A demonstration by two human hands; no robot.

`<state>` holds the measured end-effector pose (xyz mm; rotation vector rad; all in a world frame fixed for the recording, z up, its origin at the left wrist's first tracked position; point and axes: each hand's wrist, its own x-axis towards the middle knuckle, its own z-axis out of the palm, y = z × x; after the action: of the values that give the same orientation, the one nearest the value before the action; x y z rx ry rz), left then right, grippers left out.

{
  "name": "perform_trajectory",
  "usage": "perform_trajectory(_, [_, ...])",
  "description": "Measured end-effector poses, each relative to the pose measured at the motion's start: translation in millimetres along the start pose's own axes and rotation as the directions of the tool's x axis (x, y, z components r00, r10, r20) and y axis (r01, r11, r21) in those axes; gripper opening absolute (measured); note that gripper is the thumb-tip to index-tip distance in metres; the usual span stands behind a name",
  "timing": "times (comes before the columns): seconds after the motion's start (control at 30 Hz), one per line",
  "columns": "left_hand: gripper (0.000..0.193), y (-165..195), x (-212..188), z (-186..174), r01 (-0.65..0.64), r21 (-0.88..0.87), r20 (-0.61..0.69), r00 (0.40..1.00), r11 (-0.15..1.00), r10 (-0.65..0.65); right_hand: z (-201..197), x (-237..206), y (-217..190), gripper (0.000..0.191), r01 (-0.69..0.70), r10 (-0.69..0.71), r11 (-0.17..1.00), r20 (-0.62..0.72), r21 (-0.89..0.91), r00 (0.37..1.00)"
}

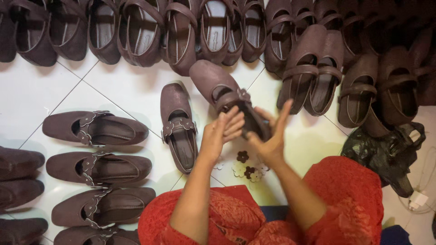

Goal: The person sits on the floor and decorates brown shoes by attaching flower-shaped embellishments to the straps. They pick up each shoe, place the decorations on the strap, and set the shoe down, repeating this process for multiple pairs.

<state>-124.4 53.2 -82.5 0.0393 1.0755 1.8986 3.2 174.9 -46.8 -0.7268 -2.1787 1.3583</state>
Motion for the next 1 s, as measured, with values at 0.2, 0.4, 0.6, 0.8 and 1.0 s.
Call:
perform_trajectory(0.2, [0.046, 1.6, -5.4, -6.4, -0.238, 0.194, -0.056, 0.966, 0.952, 0.253, -62.9, 63.5, 4.0, 0.117, -0.069, 0.027, 0.972, 0.183, 0.224, 0.983])
perform_trajectory(0.4, [0.036, 0.7, -12.5, 6.7, -0.265, 0.393, 0.051, 0.962, 0.88, 0.267, -58.1, 117.9, 11.0, 0.116, -0.053, -0.064, 0.965, 0.428, 0.255, 0.901])
perform_trajectory(0.6, [0.036, 21.2, -20.1, 23.4, -0.213, 0.748, 0.12, 0.975, 0.629, 0.187, -84.7, 124.9, -15.1, 0.113, -0.006, -0.03, 0.997, 0.436, 0.082, 0.9])
perform_trajectory(0.8, [0.043, 29.9, -17.7, 34.7, 0.009, 0.839, -0.006, 1.0, 0.544, -0.008, -81.3, 126.3, -26.7, 0.111, -0.076, 0.094, 0.996, 0.582, -0.054, 0.808])
perform_trajectory(1.0, [0.033, 22.1, -21.2, 39.4, -0.093, 0.805, 0.151, 0.987, 0.585, -0.052, -62.8, 128.0, -15.2, 0.099, 0.487, -0.396, 0.822, 0.318, -0.295, 0.861])
